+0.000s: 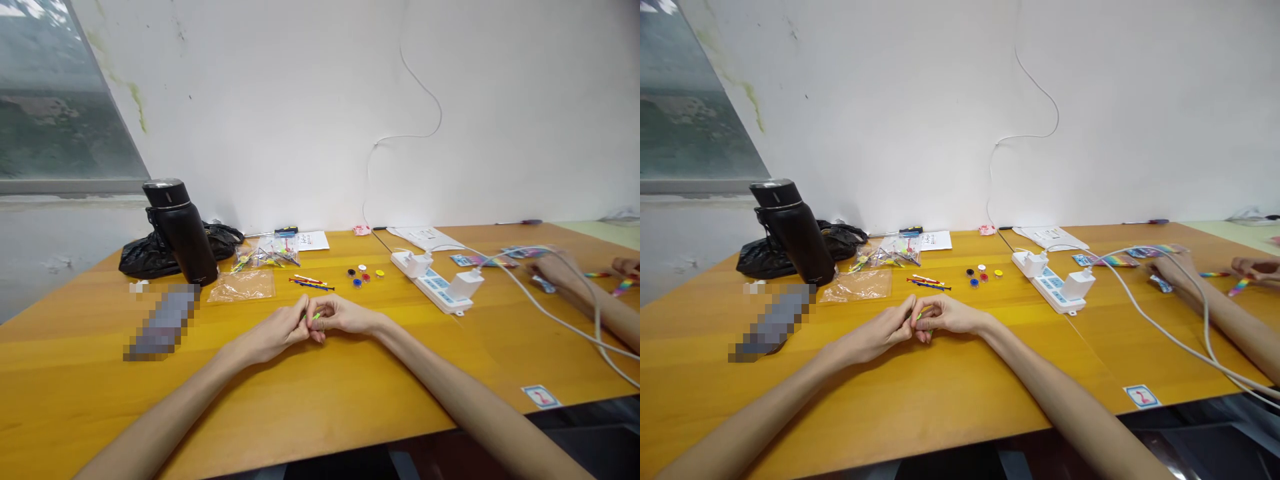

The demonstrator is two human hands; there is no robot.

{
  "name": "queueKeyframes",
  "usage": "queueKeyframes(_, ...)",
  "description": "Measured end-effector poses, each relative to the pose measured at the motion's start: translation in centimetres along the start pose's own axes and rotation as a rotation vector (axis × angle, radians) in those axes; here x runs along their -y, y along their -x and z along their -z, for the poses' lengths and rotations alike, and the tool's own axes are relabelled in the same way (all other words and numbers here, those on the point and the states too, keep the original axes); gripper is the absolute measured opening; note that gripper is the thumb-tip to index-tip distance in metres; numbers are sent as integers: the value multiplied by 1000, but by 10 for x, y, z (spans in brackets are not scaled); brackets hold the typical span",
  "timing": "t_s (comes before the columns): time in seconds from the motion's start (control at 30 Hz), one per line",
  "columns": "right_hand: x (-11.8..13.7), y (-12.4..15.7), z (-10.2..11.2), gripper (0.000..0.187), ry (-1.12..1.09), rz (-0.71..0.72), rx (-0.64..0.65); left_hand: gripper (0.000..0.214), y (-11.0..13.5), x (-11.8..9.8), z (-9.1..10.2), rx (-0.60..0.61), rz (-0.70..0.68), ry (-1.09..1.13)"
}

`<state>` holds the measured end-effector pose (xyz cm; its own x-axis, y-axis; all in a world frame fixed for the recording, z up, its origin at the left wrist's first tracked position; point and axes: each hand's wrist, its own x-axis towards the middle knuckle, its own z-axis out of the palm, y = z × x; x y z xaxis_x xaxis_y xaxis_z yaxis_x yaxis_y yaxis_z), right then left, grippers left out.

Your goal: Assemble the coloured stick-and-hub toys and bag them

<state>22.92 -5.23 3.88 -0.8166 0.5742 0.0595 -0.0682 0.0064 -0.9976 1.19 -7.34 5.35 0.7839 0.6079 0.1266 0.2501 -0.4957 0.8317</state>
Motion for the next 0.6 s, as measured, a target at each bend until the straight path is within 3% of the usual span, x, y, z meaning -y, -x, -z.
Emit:
queueKeyframes(0.43, 3, 1, 1, 38, 16, -12, 6, 15, 1, -2, -2, -17, 18, 14)
queueKeyframes(0.6, 1, 0, 1, 38, 25, 9, -26, 24, -2, 7, -3, -116, -17, 2)
